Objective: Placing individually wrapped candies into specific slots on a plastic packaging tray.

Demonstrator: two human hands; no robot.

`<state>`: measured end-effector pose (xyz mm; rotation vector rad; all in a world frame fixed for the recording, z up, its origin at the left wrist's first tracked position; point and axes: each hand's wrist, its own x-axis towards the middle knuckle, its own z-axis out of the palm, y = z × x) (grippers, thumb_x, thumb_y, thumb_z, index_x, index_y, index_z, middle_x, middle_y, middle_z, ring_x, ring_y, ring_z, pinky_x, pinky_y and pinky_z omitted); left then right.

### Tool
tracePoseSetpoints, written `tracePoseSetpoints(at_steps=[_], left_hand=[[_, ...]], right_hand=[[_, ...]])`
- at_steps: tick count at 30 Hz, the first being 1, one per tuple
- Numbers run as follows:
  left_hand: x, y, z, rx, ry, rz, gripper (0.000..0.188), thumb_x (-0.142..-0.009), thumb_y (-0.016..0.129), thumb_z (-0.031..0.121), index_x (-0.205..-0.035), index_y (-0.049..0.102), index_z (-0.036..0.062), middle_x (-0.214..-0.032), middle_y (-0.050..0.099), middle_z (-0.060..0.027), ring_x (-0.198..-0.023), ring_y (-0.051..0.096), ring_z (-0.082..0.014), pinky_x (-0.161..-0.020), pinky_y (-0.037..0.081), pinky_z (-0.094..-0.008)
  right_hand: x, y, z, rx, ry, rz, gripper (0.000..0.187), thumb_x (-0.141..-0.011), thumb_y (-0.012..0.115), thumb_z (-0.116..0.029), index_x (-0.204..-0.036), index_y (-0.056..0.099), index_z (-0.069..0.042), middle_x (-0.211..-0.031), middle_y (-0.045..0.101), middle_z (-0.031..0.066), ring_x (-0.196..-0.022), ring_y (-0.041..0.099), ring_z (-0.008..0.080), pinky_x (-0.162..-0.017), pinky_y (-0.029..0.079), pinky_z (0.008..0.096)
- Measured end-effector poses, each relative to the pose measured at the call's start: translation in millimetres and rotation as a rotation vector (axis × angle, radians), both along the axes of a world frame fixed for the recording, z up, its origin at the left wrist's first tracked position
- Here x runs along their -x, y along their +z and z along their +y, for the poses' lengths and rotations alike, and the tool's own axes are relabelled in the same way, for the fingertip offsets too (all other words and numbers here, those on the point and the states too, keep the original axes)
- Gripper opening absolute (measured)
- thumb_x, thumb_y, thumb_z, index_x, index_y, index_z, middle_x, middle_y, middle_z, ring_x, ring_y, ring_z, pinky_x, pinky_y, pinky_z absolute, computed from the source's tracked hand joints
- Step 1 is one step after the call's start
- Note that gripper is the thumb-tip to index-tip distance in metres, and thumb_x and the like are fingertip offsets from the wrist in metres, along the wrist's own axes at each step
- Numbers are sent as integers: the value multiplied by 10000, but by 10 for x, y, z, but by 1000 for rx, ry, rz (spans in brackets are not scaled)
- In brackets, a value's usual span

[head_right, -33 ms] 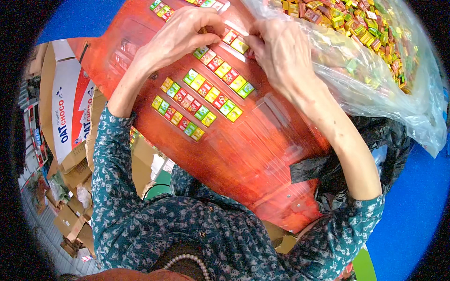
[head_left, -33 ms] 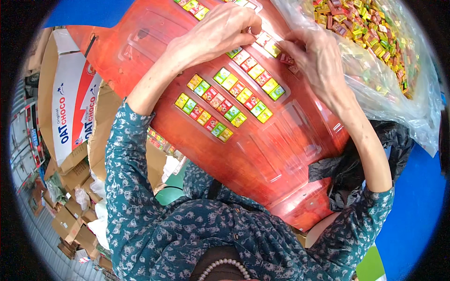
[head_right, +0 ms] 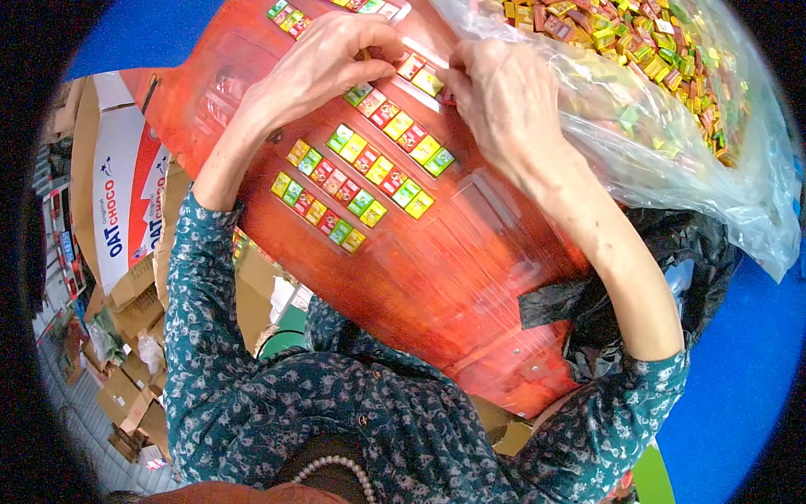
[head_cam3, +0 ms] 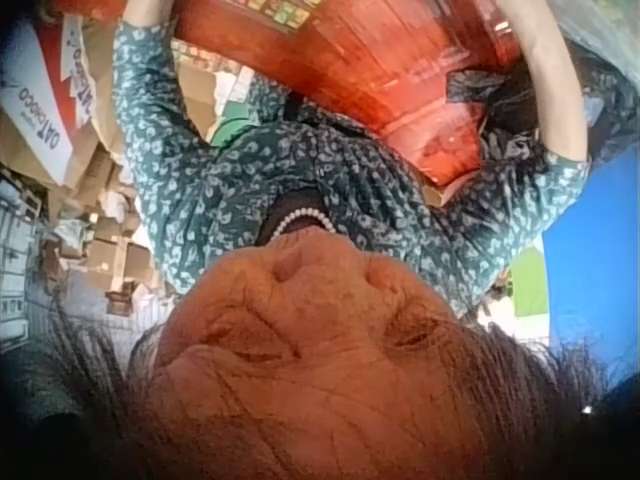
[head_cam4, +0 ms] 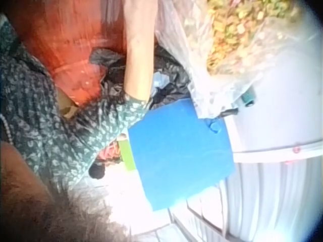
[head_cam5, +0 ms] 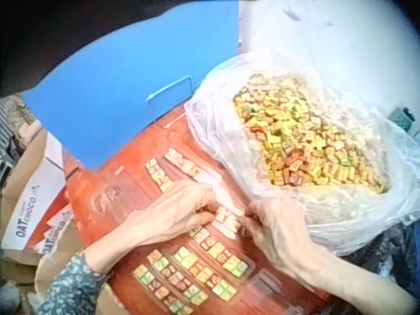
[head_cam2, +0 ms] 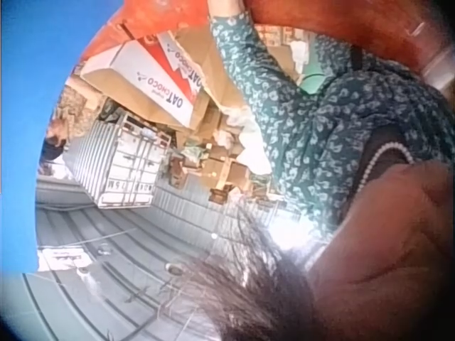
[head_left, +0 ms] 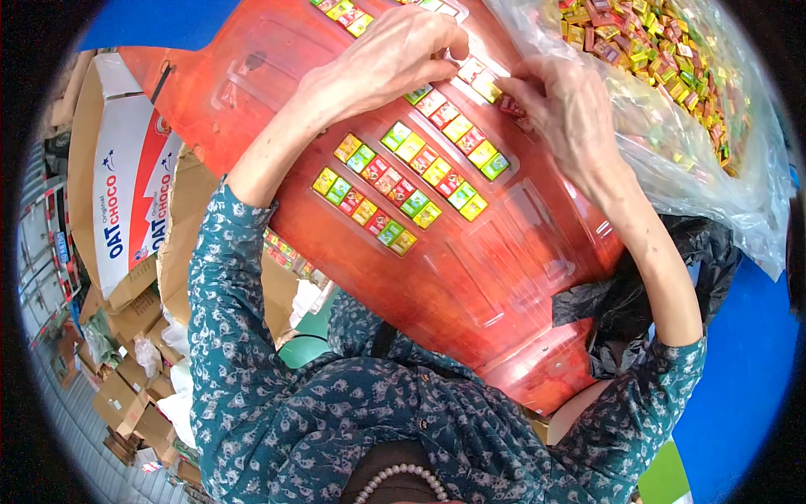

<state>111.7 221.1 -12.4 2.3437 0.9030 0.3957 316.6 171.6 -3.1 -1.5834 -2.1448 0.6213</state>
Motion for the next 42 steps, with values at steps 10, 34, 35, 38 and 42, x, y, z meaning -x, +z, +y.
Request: tracePoseSetpoints(at_steps=[10,34,35,38,42], left_hand=[[-135,10,-11,-3,35,16,217,-798,640,172,-864,608,-32,-758,618,-158,-723,615,-296,-659,471,-371],[-75,-16,-30,-90,-11,-8,194,-803,630,147,-795,587,-42,-756,551,-170,-730,551,-331,-650,428,-415],[-88,-8,-23,-88,-14,-9,194,-803,630,147,-795,587,-42,-756,551,-170,-730,551,-331,-650,428,-415],[-123,24,-2,5,-21,-53,189,-802,628,143,-823,595,-43,-759,550,-170,-730,550,-327,-657,428,-409],[-109,24,-13,-47,-47,-17,177,-815,616,137,-866,605,-33,-802,555,-157,-763,551,-311,-675,429,-400]], right_hand=[[50,-120,-90,6,-35,-26,207,-732,718,-189,-730,633,0,-672,620,191,-654,624,364,-576,487,441],[-164,-135,135,-388,603,-446,104,-778,526,-96,-864,532,-37,-832,585,122,-762,635,268,-594,516,365],[-162,-161,148,-393,611,-425,103,-777,525,-95,-863,536,-40,-833,585,119,-760,634,269,-592,513,366],[-124,-163,152,-369,593,-381,113,-776,524,-98,-872,548,-45,-843,588,117,-756,630,280,-595,509,373],[-178,-152,130,-337,447,-151,134,-767,532,-102,-885,566,-47,-855,593,129,-754,621,317,-614,498,401]])
